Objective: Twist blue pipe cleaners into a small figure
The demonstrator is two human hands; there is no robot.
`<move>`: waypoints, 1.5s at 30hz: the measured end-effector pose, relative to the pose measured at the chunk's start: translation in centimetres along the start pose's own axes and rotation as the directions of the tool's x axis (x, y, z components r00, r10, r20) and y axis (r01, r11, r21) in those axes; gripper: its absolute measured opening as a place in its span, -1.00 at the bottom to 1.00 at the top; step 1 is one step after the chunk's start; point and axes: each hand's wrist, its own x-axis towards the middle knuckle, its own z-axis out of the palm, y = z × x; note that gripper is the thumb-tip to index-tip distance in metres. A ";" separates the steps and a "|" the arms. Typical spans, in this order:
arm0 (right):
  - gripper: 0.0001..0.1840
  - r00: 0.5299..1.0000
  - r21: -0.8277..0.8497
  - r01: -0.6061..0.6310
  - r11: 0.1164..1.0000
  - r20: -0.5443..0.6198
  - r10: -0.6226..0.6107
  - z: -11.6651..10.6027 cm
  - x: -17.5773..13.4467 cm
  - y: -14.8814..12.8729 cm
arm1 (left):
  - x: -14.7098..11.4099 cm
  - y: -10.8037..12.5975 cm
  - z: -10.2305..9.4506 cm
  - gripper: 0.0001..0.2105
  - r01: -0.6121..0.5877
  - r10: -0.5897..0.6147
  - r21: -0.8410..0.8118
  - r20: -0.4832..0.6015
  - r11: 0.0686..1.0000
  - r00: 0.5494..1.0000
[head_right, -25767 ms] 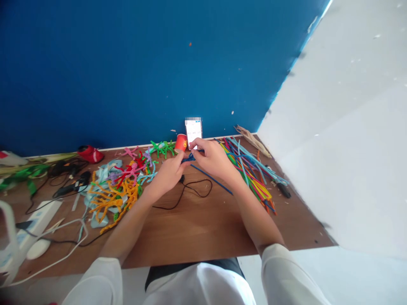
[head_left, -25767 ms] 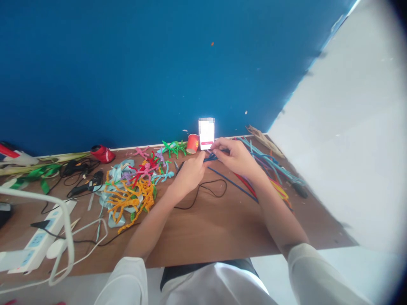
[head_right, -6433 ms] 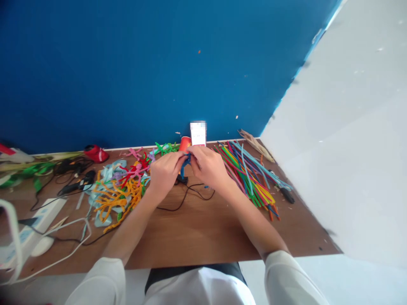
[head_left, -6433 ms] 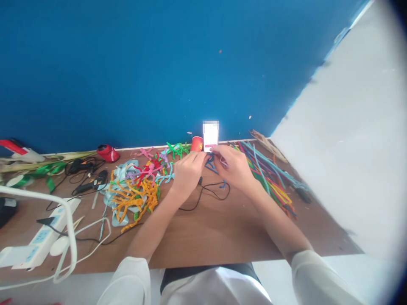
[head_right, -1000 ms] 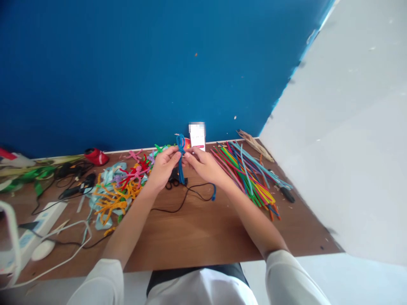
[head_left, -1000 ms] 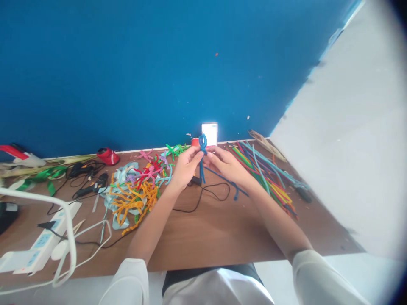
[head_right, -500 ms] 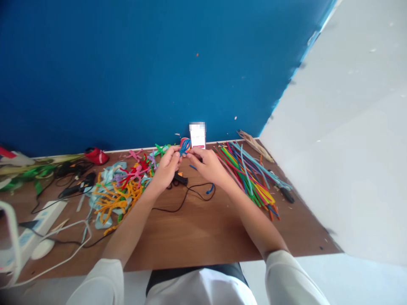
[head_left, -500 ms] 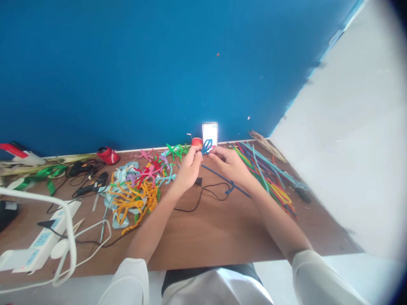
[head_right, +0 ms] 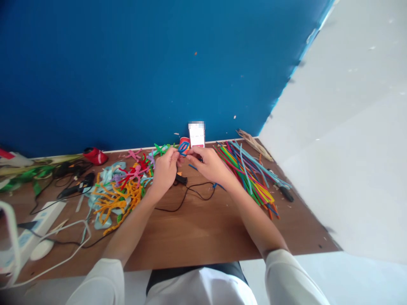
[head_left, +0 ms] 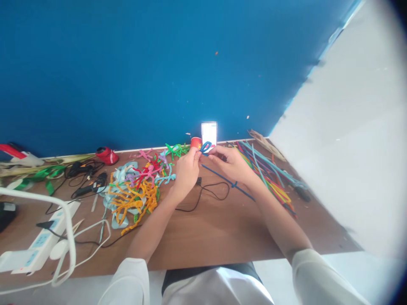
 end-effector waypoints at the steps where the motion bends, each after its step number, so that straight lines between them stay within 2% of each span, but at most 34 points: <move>1: -0.83 1.000 -0.003 0.010 1.000 0.006 -0.010 -0.1 0.0 0.0 | 0.0 -0.1 0.0 -0.75 0.008 -0.008 -0.024 0.006 1.000 1.000; 5: -0.82 0.999 -0.041 0.028 0.999 -0.013 -0.029 -0.2 0.1 -0.1 | 0.0 0.0 0.1 -0.70 0.037 -0.032 -0.104 0.050 0.994 0.998; 10: -0.82 1.000 -0.060 0.009 0.998 -0.025 -0.010 0.0 0.0 0.2 | -0.4 0.5 0.0 -0.85 0.039 -0.039 -0.072 0.004 0.997 0.999; 15: -0.82 0.999 -0.045 0.006 0.999 -0.039 -0.008 -0.1 0.0 0.1 | -0.5 0.7 0.0 -0.90 0.016 -0.017 0.068 0.013 0.998 1.000; 19: -0.81 1.000 0.011 -0.015 1.000 -0.021 0.015 0.2 -0.1 -0.7 | -0.6 0.4 0.2 -0.87 0.008 0.001 0.204 -0.046 0.979 0.999; 21: -0.80 1.000 0.014 -0.028 1.000 -0.007 0.029 0.3 -0.2 -0.9 | -0.6 0.4 0.2 -0.88 0.042 -0.029 0.205 -0.068 0.978 0.997; 23: -0.78 1.000 -0.011 -0.030 1.000 -0.001 0.030 0.4 -0.2 -0.9 | -0.6 0.4 0.2 -0.84 0.091 -0.087 0.098 -0.045 0.991 0.995; 25: -0.76 1.000 -0.030 -0.025 0.999 0.000 0.025 0.5 -0.2 -0.7 | -0.5 0.5 0.1 -0.78 0.149 -0.147 -0.093 0.024 0.984 0.989; 29: -0.76 1.000 -0.006 -0.022 1.000 0.022 0.022 0.3 -0.2 -0.4 | -0.2 0.8 -0.2 -0.71 0.283 -0.208 -0.447 0.209 0.849 0.956; 32: -0.75 1.000 0.007 -0.002 1.000 0.014 0.001 0.2 -0.2 -0.2 | 0.0 1.2 -0.5 -0.70 0.334 -0.212 -0.556 0.274 0.761 0.938; 37: -0.77 0.999 -0.033 0.023 0.999 -0.028 -0.024 0.0 -0.1 0.0 | 0.1 1.3 -0.7 -0.71 0.373 -0.203 -0.612 0.331 0.698 0.922; 39: -0.78 0.999 -0.048 0.021 0.999 -0.048 -0.023 0.0 -0.1 0.2 | 0.0 1.2 -0.6 -0.75 0.350 -0.185 -0.588 0.323 0.729 0.928; 41: -0.78 0.998 -0.054 0.012 0.998 -0.061 -0.016 -0.1 -0.1 0.3 | -0.2 1.0 -0.5 -0.81 0.278 -0.154 -0.526 0.267 0.804 0.951; 45: -0.78 0.997 -0.057 -0.002 0.998 -0.074 -0.002 -0.2 -0.1 0.2 | -0.4 1.0 -0.4 -0.87 0.127 -0.095 -0.283 0.127 0.951 0.987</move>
